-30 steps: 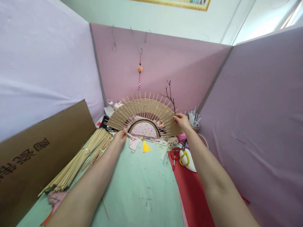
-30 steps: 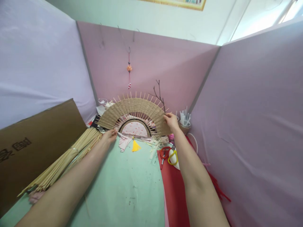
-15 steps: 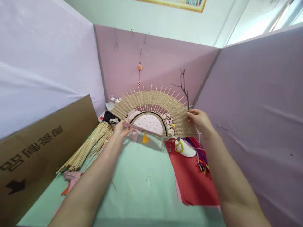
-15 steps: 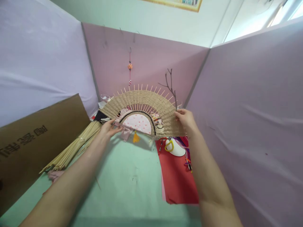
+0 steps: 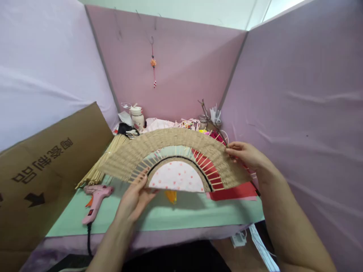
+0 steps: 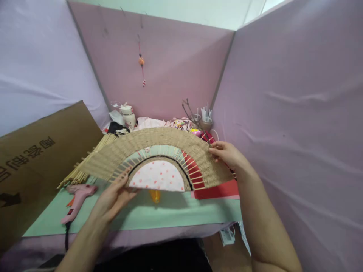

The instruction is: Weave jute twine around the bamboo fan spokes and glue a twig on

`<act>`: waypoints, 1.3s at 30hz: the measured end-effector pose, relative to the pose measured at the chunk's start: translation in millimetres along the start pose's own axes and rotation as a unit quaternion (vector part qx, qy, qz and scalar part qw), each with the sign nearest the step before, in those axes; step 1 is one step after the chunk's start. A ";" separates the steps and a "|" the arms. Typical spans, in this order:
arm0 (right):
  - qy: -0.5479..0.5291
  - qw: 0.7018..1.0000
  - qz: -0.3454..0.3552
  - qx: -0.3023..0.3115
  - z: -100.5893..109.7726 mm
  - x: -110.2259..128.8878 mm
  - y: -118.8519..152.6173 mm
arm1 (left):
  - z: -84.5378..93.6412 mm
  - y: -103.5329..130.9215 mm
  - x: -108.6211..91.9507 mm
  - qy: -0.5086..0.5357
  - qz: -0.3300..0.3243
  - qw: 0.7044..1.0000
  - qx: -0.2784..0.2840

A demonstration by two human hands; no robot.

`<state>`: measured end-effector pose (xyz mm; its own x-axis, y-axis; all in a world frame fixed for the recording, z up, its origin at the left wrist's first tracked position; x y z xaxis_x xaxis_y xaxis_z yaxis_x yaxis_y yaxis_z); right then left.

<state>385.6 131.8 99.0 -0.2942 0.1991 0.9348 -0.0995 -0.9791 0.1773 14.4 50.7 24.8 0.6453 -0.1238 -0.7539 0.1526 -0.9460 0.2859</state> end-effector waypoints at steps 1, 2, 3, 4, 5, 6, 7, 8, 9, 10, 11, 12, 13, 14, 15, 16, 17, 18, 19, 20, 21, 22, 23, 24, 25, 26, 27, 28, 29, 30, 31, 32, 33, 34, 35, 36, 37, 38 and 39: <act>0.008 1.000 -0.014 0.014 -1.9 -7.9 7.1 | 8.4 14.6 8.1 -0.003 0.008 1.000 -0.023; 0.013 0.999 -0.024 0.026 -3.6 -15.3 13.7 | 15.5 27.2 15.1 -0.006 0.015 0.999 -0.044; 0.014 0.999 -0.031 0.037 -5.3 -22.3 19.4 | 20.9 37.3 21.3 -0.008 0.025 0.998 -0.059; 0.012 0.998 -0.034 0.047 -7.2 -28.9 24.3 | 25.2 44.9 26.1 -0.013 0.034 0.997 -0.072; 0.010 0.998 -0.036 0.057 -9.6 -35.1 28.3 | 28.4 50.1 29.7 -0.018 0.043 0.996 -0.081; 0.009 0.997 -0.040 0.065 -12.5 -41.4 31.3 | 30.8 53.3 32.1 -0.025 0.050 0.995 -0.086; 0.010 0.996 -0.048 0.070 -15.8 -47.6 33.4 | 33.0 55.0 33.1 -0.032 0.056 0.994 -0.090; 0.012 0.996 -0.056 0.074 -19.6 -53.7 35.0 | 35.2 55.5 32.9 -0.039 0.059 0.993 -0.093; 0.017 0.995 -0.064 0.077 -23.8 -59.7 36.2 | 37.7 55.6 31.7 -0.045 0.060 0.993 -0.096; 0.022 0.994 -0.072 0.082 -28.4 -65.5 37.3 | 40.8 55.5 29.7 -0.051 0.060 0.992 -0.098; 0.026 0.993 -0.079 0.088 -33.0 -70.9 38.6 | 44.4 55.6 27.3 -0.058 0.060 0.992 -0.100; 0.030 0.991 -0.085 0.094 -37.5 -76.0 40.1 | 48.5 56.0 24.8 -0.065 0.061 0.991 -0.101; 0.032 0.990 -0.090 0.102 -41.7 -80.8 41.9 | 53.0 56.6 22.4 -0.072 0.064 0.990 -0.102; 0.035 0.989 -0.096 0.111 -45.3 -85.3 43.8 | 57.6 57.3 20.5 -0.079 0.068 0.989 -0.105; 0.037 0.987 -0.101 0.119 -48.2 -89.6 45.6 | 61.8 57.9 19.1 -0.085 0.073 0.988 -0.107; 0.038 0.986 -0.103 0.126 -50.4 -93.6 47.1 | 65.2 58.3 18.5 -0.087 0.078 0.987 -0.111; 0.041 0.985 -0.104 0.130 -51.4 -97.4 48.1 | 67.6 58.3 18.8 -0.088 0.082 0.986 -0.114; 0.046 0.985 -0.104 0.129 -51.1 -101.0 48.5 | 68.6 58.0 20.1 -0.089 0.088 0.985 -0.117; 0.054 0.986 -0.102 0.123 -49.4 -104.3 48.2 | 68.4 57.3 22.5 -0.089 0.094 0.984 -0.119; 0.066 0.986 -0.099 0.113 -46.1 -107.1 47.3 | 67.1 56.5 25.7 -0.090 0.099 0.984 -0.121; 0.084 0.987 -0.097 0.097 -41.2 -109.0 45.9 | 64.8 55.5 29.6 -0.089 0.104 0.983 -0.123; 0.105 0.987 -0.093 0.076 -34.9 -109.8 44.0 | 62.2 54.6 34.0 -0.088 0.108 0.982 -0.126; 0.129 0.986 -0.087 0.053 -27.6 -109.1 41.4 | 59.4 53.8 38.6 -0.085 0.111 0.982 -0.128; 0.153 0.985 -0.077 0.028 -20.1 -106.6 37.8 | 57.0 53.1 43.3 -0.080 0.113 0.982 -0.130; 0.173 0.983 -0.060 0.003 -13.5 -102.4 32.9 | 55.2 52.5 47.6 -0.076 0.113 0.982 -0.132; 0.186 0.982 -0.039 -0.017 -8.8 -96.8 26.2 | 54.2 51.9 51.4 -0.072 0.113 0.982 -0.133; 0.188 0.982 -0.015 -0.034 -7.0 -90.5 17.6 | 54.2 51.5 54.7 -0.071 0.112 0.982 -0.135; 0.177 0.983 0.007 -0.043 -8.7 -84.2 6.8 | 54.9 51.0 57.1 -0.072 0.110 0.982 -0.138; 0.154 0.987 0.023 -0.042 -14.2 -78.6 -6.1 | 56.3 50.6 58.8 -0.075 0.107 0.981 -0.142; 0.120 0.992 0.030 -0.034 -23.0 -74.3 -20.8 | 58.0 50.3 60.0 -0.079 0.104 0.980 -0.147; 0.075 0.997 0.023 -0.011 -35.1 -71.5 -36.6 | 59.9 50.2 60.7 -0.085 0.103 0.979 -0.152; 0.029 0.999 0.010 0.031 -49.9 -69.8 -52.6 | 61.8 50.3 61.1 -0.090 0.102 0.978 -0.156; 0.014 0.998 0.012 0.057 -64.4 -67.8 -68.1 | 63.4 50.7 61.4 -0.094 0.103 0.977 -0.159; 0.002 0.997 0.016 0.076 -78.0 -66.0 -82.4 | 64.7 51.3 61.6 -0.098 0.105 0.976 -0.161; -0.009 0.995 0.020 0.095 -90.1 -64.6 -95.5 | 65.7 52.2 61.9 -0.098 0.108 0.976 -0.163; -0.016 0.993 0.024 0.111 -100.2 -63.2 -107.1 | 66.4 53.1 62.2 -0.097 0.111 0.975 -0.164; -0.024 0.992 0.027 0.125 -108.4 -61.9 -117.4 | 66.7 53.9 62.4 -0.094 0.115 0.975 -0.165; -0.031 0.990 0.030 0.138 -114.9 -60.7 -126.7 | 66.6 54.5 62.4 -0.089 0.119 0.975 -0.165; -0.036 0.988 0.033 0.149 -120.0 -59.4 -135.3 | 66.2 54.8 62.3 -0.083 0.123 0.975 -0.164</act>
<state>302.5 257.3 -17.5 -0.2207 0.1409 0.9651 0.2048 -0.9608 0.1871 13.4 -28.7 -45.7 0.5660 -0.4074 -0.7167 0.2570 -0.7388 0.6230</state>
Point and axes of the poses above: each hand's wrist, its own y-axis away from the middle knuckle, its own z-axis out of the back of the hand, x = y × z, the point moved 3 cm from there along -y, towards the middle knuckle, and after that the axes turned 7 degrees about -z, right-handed, at the moved point
